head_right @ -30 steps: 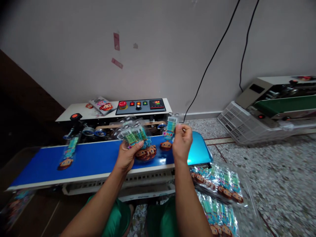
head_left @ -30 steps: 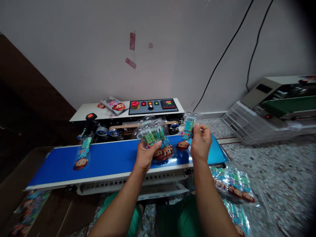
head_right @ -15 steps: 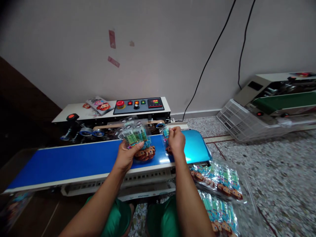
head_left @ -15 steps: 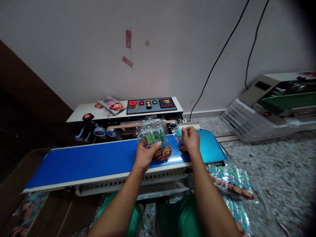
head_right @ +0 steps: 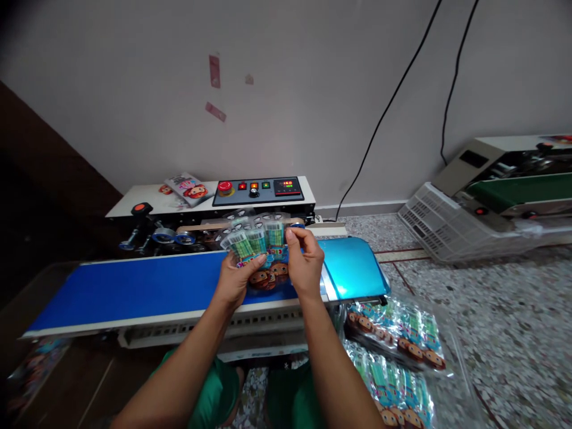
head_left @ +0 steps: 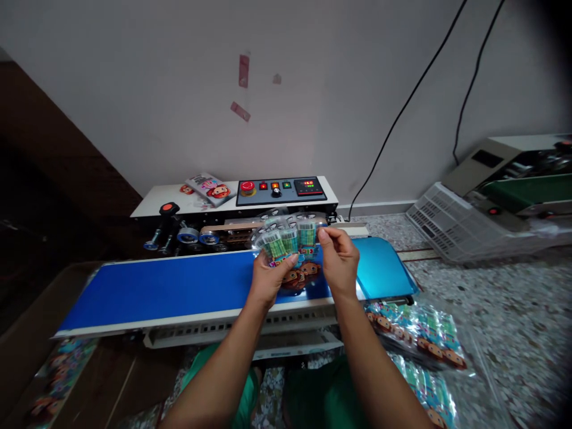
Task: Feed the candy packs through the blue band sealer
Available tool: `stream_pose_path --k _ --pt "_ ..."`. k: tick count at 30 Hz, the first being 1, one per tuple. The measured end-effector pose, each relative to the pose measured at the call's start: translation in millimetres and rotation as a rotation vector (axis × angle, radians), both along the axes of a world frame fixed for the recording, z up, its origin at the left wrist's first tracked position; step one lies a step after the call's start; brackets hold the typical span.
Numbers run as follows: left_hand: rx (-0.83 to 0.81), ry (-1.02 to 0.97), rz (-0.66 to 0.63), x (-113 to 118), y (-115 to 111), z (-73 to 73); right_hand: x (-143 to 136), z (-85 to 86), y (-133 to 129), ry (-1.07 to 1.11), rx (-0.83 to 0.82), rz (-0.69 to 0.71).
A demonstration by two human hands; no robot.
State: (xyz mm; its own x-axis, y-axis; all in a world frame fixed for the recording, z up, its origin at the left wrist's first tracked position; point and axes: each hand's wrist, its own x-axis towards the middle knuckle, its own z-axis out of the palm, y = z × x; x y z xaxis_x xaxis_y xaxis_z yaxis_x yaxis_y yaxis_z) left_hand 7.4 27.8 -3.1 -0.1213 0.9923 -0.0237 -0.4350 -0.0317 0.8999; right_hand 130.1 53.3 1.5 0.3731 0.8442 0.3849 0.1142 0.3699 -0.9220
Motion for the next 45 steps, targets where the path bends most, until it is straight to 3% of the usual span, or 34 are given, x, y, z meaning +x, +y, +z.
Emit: stream_pose_path --k 6,10,13,15,20,24,28,31,33,42,45 --pt "-0.009 0.057 0.014 -3 2 -8.2 8 -0.9 4 -0.061 0.018 -0.221" --pt "-0.011 0.07 0.034 -6 3 -10.7 31 -4.4 10 -0.24 0.009 -0.349" --pt "-0.009 0.073 0.043 -8 4 -8.9 61 -11.8 14 -0.451 -0.09 -0.446" --pt "-0.006 0.07 0.036 -9 5 -7.6 80 -19.0 16 -0.61 -0.243 -0.498" --pt "-0.012 0.086 0.016 -7 4 -7.0 87 -36.8 28 -0.861 -0.595 -0.467" --pt "-0.035 0.123 -0.013 -3 1 -6.1 63 -37.4 36 -0.888 -0.559 -0.356" --pt "-0.04 0.116 -0.024 -2 1 -6.2 40 -19.7 27 -0.717 -0.251 -0.167" --pt "-0.022 0.11 -0.041 -3 2 -7.8 25 -4.1 13 -0.372 -0.136 0.2" --pt "-0.012 0.112 -0.042 -3 2 -8.6 15 1.6 5 -0.211 -0.126 0.324" --pt "0.012 0.087 -0.049 -2 1 -7.3 -1 -0.8 0 0.016 -0.077 0.089" --pt "0.02 0.077 -0.041 -1 0 -5.9 0 -3.4 2 0.121 -0.084 0.084"
